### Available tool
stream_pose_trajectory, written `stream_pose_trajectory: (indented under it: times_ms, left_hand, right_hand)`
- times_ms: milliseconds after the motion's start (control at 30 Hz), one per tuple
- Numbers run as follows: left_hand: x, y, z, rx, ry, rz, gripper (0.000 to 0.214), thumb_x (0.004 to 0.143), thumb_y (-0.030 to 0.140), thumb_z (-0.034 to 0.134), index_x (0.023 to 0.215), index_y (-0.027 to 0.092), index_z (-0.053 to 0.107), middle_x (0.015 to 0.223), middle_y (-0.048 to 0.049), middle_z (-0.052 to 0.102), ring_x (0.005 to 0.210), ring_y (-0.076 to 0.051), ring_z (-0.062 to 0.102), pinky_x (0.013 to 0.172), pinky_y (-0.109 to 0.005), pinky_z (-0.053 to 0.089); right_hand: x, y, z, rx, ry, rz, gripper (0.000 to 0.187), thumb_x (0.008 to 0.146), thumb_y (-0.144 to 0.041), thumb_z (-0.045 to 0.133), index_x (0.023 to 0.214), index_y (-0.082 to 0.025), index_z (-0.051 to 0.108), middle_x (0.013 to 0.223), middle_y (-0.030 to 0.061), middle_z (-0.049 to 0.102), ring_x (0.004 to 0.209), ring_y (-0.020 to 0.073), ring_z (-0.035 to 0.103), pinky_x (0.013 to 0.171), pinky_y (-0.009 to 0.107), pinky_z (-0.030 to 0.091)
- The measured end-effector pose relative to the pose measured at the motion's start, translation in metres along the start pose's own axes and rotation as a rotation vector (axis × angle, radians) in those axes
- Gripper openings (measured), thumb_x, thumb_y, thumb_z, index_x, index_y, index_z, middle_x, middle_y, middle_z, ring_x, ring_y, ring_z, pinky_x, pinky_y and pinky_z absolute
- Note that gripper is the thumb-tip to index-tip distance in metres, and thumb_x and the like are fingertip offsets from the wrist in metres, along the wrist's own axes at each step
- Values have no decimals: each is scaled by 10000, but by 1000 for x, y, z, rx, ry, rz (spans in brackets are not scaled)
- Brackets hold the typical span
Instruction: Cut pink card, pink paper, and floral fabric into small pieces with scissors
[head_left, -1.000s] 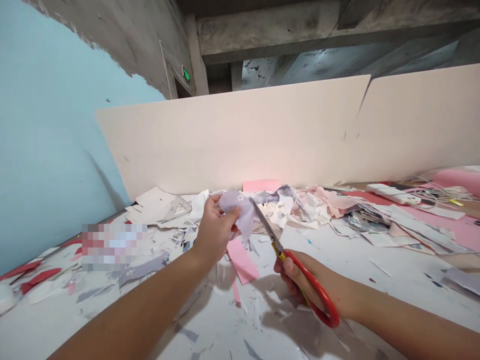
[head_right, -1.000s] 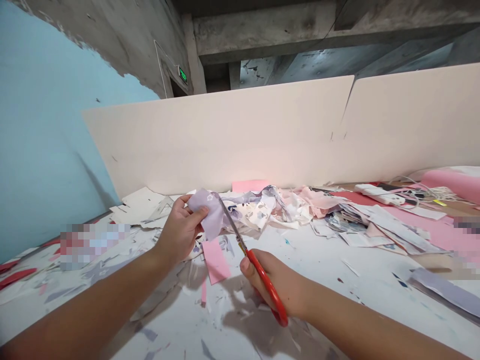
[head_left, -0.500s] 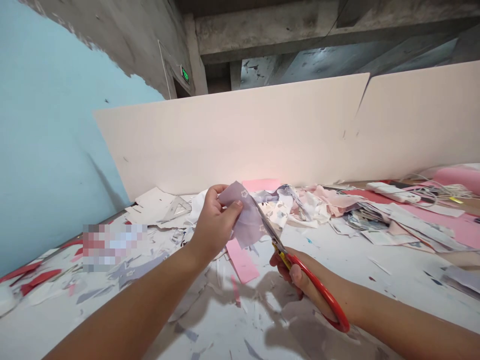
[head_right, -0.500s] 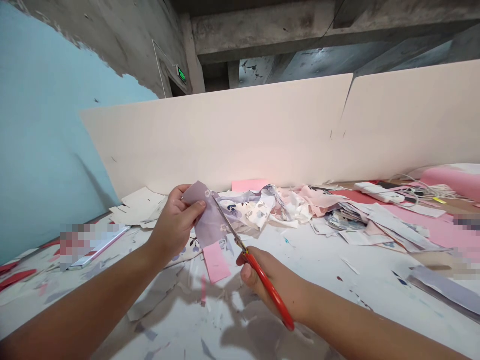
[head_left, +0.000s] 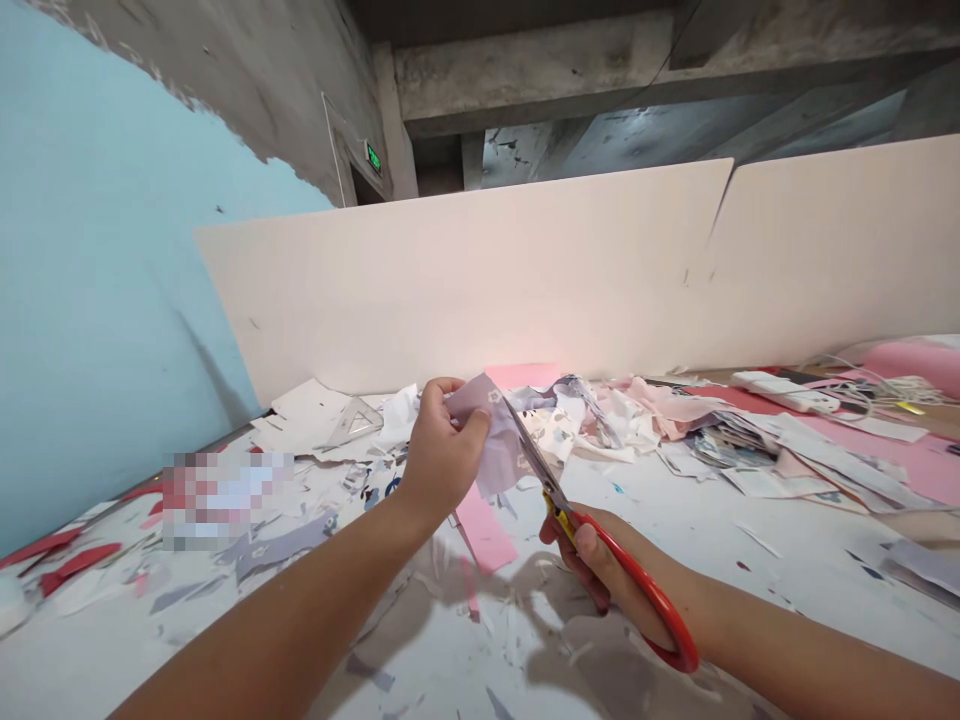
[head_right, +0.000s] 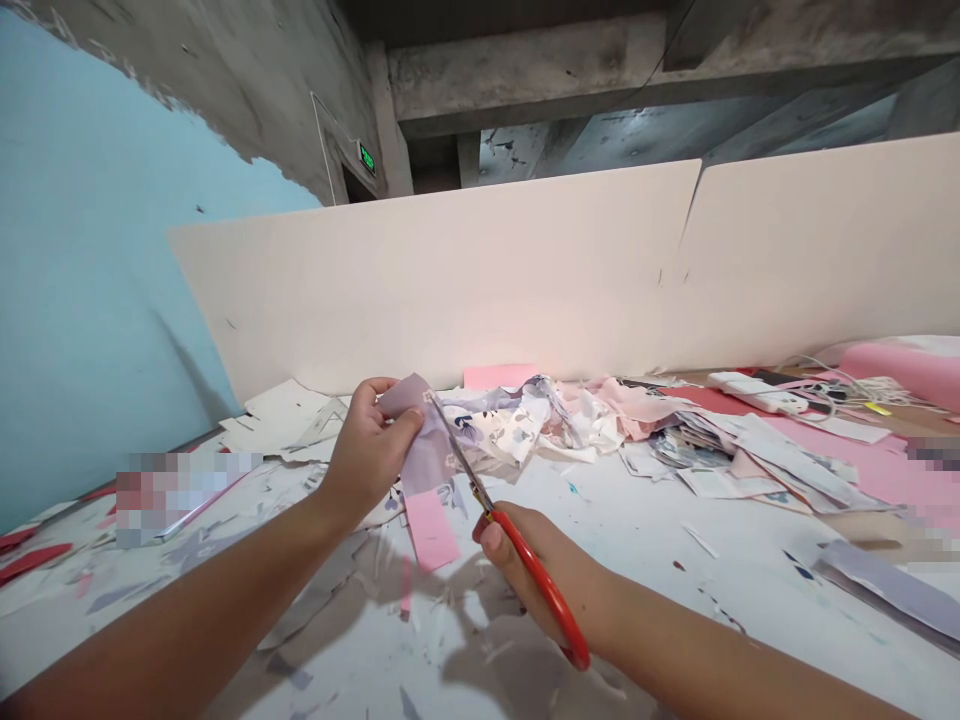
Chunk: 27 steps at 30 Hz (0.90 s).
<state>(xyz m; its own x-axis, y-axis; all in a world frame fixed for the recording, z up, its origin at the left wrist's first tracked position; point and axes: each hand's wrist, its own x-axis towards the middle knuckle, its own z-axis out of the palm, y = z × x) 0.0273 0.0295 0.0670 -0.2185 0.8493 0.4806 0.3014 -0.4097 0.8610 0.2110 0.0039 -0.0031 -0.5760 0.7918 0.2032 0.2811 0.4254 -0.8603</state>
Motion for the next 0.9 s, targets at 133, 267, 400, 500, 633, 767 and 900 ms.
stream_pose_trajectory:
  times_ms: [133, 267, 400, 500, 633, 767, 900]
  left_hand:
    - [-1, -2, 2, 18, 22, 29, 318, 705, 355, 539, 969, 225, 421, 587, 33, 523, 451, -104, 487, 377, -179, 359]
    - [-2, -1, 2, -39, 16, 43, 326, 694, 357, 560, 956, 221, 421, 617, 23, 534, 484, -111, 508, 397, -181, 371]
    - [-2, 1, 1, -76, 3, 31, 346, 692, 344, 564, 970, 221, 399, 614, 28, 536, 473, -107, 509, 404, -182, 377]
    - [-2, 1, 1, -71, 6, 22, 345, 695, 345, 562, 975, 224, 399, 579, 40, 512, 440, -98, 488, 383, -173, 351]
    - [-1, -1, 1, -61, 18, 28, 349, 700, 352, 559, 985, 224, 403, 575, 41, 505, 430, -95, 484, 371, -168, 335]
    - [-1, -3, 1, -56, 17, 31, 358, 703, 370, 555, 992, 222, 404, 581, 41, 508, 426, -90, 479, 371, -167, 338]
    - [-1, -5, 1, -55, 19, 35, 359, 704, 387, 553, 987, 221, 406, 594, 38, 508, 446, -93, 491, 382, -167, 348]
  right_hand:
    - [0, 0, 1, 56, 3, 37, 567, 770, -662, 174, 799, -162, 439, 554, -51, 302, 461, 65, 287, 418, 200, 335]
    - [0, 0, 3, 98, 7, 91, 568, 747, -684, 193, 776, -166, 423, 525, -64, 300, 426, 55, 281, 402, 194, 341]
    - [1, 0, 3, 106, 14, 112, 575, 739, -693, 199, 784, -167, 426, 507, -72, 302, 400, 47, 276, 387, 189, 332]
    - [1, 0, 3, 103, 16, 131, 587, 719, -713, 204, 772, -170, 421, 515, -69, 306, 400, 46, 262, 359, 180, 315]
    - [2, 0, 3, 91, 20, 157, 601, 685, -744, 210, 722, -175, 398, 516, -65, 307, 403, 46, 254, 337, 171, 295]
    - [2, -4, 4, 84, 28, 192, 578, 691, -737, 221, 715, -182, 381, 486, -66, 309, 399, 49, 260, 332, 161, 269]
    - [1, -9, 5, 103, 24, 267, 590, 669, -752, 238, 730, -185, 387, 464, -76, 305, 376, 45, 257, 334, 167, 283]
